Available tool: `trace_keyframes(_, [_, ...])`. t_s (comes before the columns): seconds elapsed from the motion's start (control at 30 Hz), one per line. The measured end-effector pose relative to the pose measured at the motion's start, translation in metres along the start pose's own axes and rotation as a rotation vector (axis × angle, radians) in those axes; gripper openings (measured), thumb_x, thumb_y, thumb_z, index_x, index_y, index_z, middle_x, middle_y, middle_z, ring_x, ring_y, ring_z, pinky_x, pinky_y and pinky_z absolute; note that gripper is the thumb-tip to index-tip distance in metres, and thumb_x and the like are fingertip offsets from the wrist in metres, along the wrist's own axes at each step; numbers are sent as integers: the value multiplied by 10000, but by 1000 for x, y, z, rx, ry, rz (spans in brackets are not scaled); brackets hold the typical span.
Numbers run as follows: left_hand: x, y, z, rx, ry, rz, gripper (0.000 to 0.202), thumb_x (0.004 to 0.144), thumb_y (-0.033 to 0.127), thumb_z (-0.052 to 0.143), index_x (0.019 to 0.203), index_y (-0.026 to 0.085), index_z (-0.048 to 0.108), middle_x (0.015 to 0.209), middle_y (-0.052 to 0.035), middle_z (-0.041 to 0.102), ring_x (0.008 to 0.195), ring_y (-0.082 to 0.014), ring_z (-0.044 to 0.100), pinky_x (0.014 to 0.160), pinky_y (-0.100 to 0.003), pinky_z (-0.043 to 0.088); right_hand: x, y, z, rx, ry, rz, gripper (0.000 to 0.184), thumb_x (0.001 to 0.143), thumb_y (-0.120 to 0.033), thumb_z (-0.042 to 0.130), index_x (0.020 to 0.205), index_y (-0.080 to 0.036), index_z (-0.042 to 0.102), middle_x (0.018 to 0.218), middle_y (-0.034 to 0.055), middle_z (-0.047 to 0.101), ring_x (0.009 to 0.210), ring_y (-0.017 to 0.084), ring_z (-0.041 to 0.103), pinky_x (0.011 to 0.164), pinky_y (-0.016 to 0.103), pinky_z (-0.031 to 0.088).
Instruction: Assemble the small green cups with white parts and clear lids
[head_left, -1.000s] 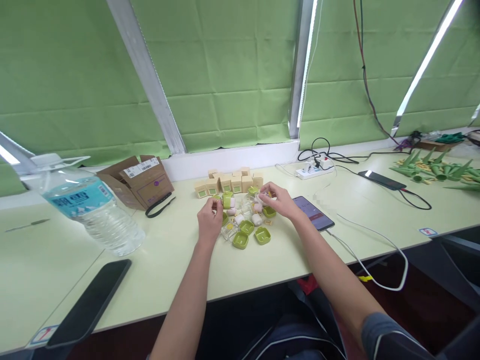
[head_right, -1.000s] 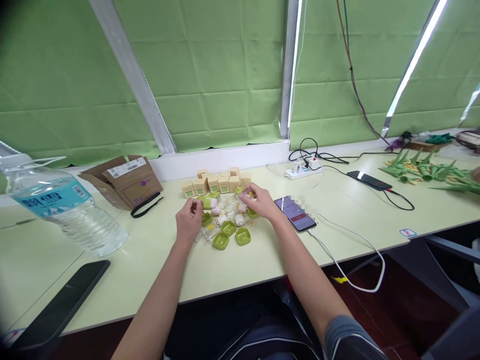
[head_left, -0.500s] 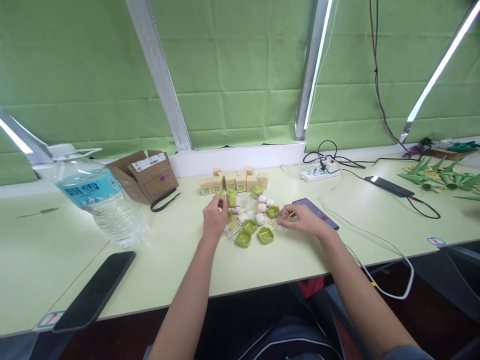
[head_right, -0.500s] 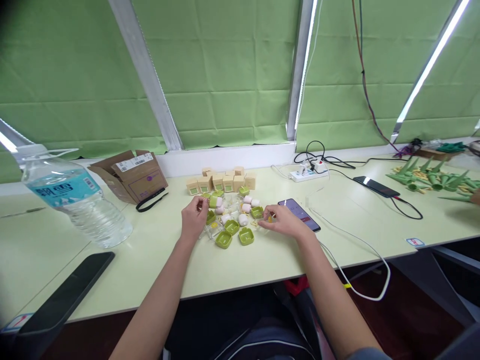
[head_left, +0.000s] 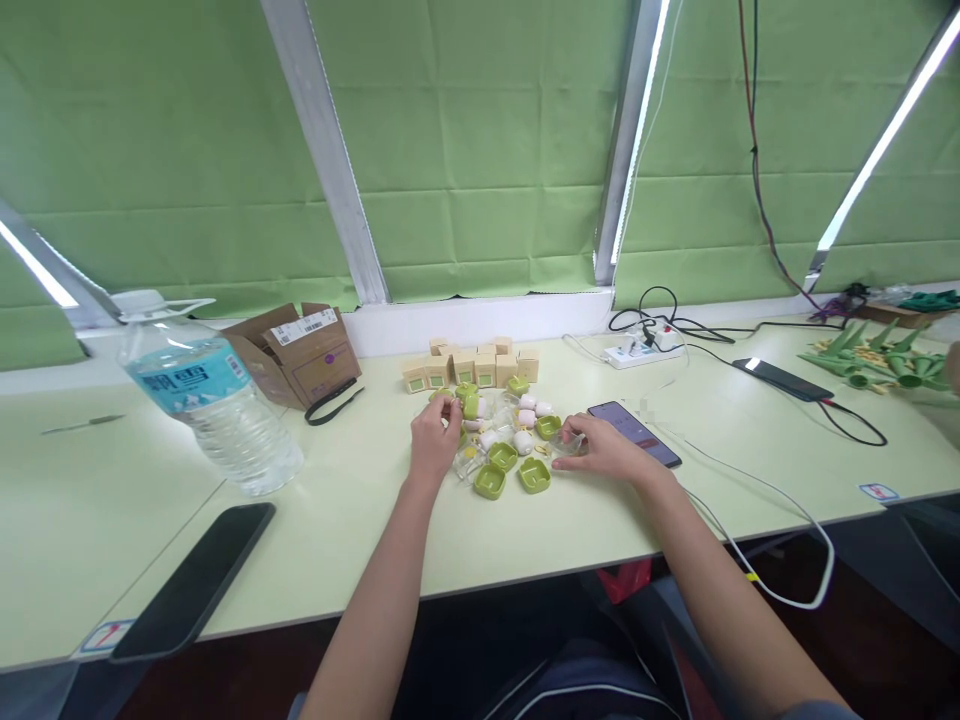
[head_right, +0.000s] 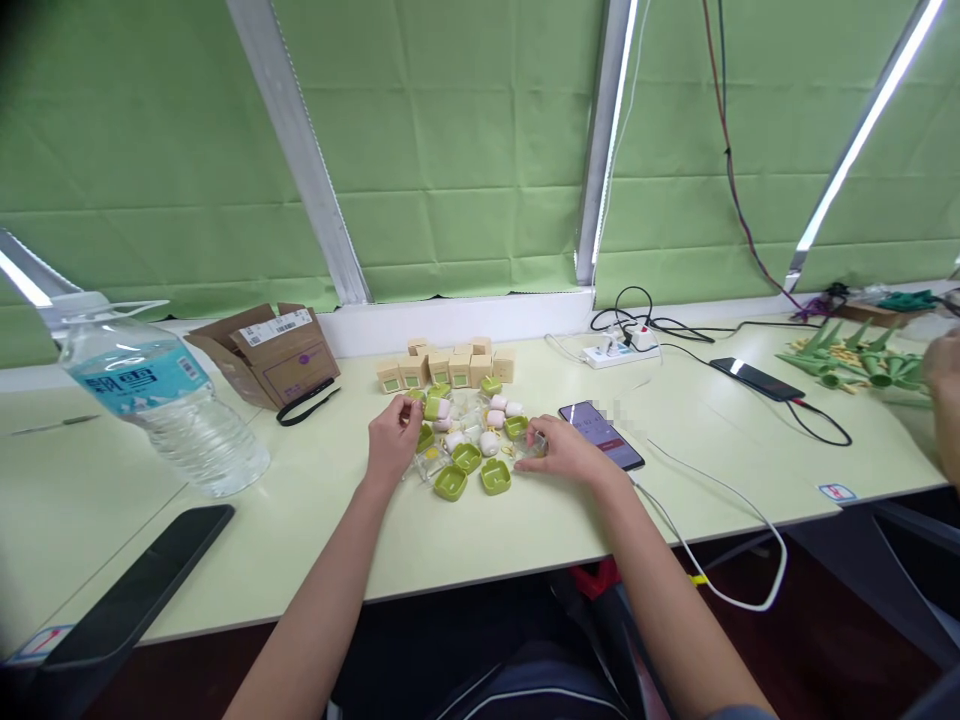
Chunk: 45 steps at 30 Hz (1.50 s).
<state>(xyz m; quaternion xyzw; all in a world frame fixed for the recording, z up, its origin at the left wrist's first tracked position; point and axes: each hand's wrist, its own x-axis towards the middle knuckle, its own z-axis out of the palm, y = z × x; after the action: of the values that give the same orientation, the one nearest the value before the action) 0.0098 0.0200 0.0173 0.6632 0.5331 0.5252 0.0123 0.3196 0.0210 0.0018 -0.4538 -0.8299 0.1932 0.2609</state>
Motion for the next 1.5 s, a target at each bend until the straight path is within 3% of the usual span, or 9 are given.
trace_keyframes(0.17, [-1,0,1,12,-12,-11,252,993,380,479,829,212,571,753,0,657,684,-145,598,692,-260,440,2,-12,-10,-44,114,-22,373,886,-592,646,958,-228,613,1019,49,664,921,221,629,808,341,473])
trace_keyframes(0.27, [-1,1,1,18,-13,1,250,993,379,482,832,211,575,761,-2,660,687,-145,599,695,-261,440,14,-30,-12,-1,209,-75,277,971,-502,564,1021,-234,614,1050,51,675,984,219,635,845,348,487])
trace_keyframes(0.33, [-1,1,0,15,-13,16,255,996,381,478,833,211,576,763,-2,664,689,-145,602,703,-264,444,27,-45,-9,58,203,-156,233,980,-450,564,1021,-230,627,1038,51,690,961,207,647,839,338,505])
trace_keyframes(0.43, [-1,1,0,8,-10,46,252,995,383,482,841,209,582,765,-2,667,688,-145,606,711,-267,451,51,-69,2,120,131,-217,264,969,-422,597,1131,-219,642,1089,64,704,931,193,670,829,329,525])
trace_keyframes(0.53, [0,1,-1,8,-10,60,245,992,384,488,860,207,595,775,-4,673,685,-146,610,711,-270,457,72,-84,18,148,62,-196,426,963,-474,618,1313,-232,600,1157,79,708,974,203,679,839,337,529])
trace_keyframes(0.7, [-2,1,-1,8,-39,70,244,998,378,484,875,207,608,792,-6,683,694,-146,613,713,-267,460,79,-85,47,246,144,-130,548,967,-540,598,1419,-233,546,1187,95,704,1013,219,674,901,382,523])
trace_keyframes(1.03, [-3,4,-2,2,-59,107,235,1002,360,492,878,205,619,809,-8,689,701,-138,603,712,-258,453,70,-77,57,403,186,-148,506,938,-539,639,1314,-201,643,1062,73,735,932,202,678,837,339,522])
trace_keyframes(1.3, [-2,8,-3,-19,-56,120,237,1000,366,498,889,206,632,812,-13,698,698,-137,611,689,-253,461,72,-81,61,393,205,-137,399,933,-581,626,1012,-209,747,858,30,724,772,172,637,709,294,483])
trace_keyframes(1.5, [-1,8,-3,-25,-67,118,247,993,381,500,891,206,641,800,-16,704,678,-138,609,665,-255,466,75,-76,66,399,261,-146,397,894,-579,679,1028,-215,760,858,33,733,780,171,655,743,295,521])
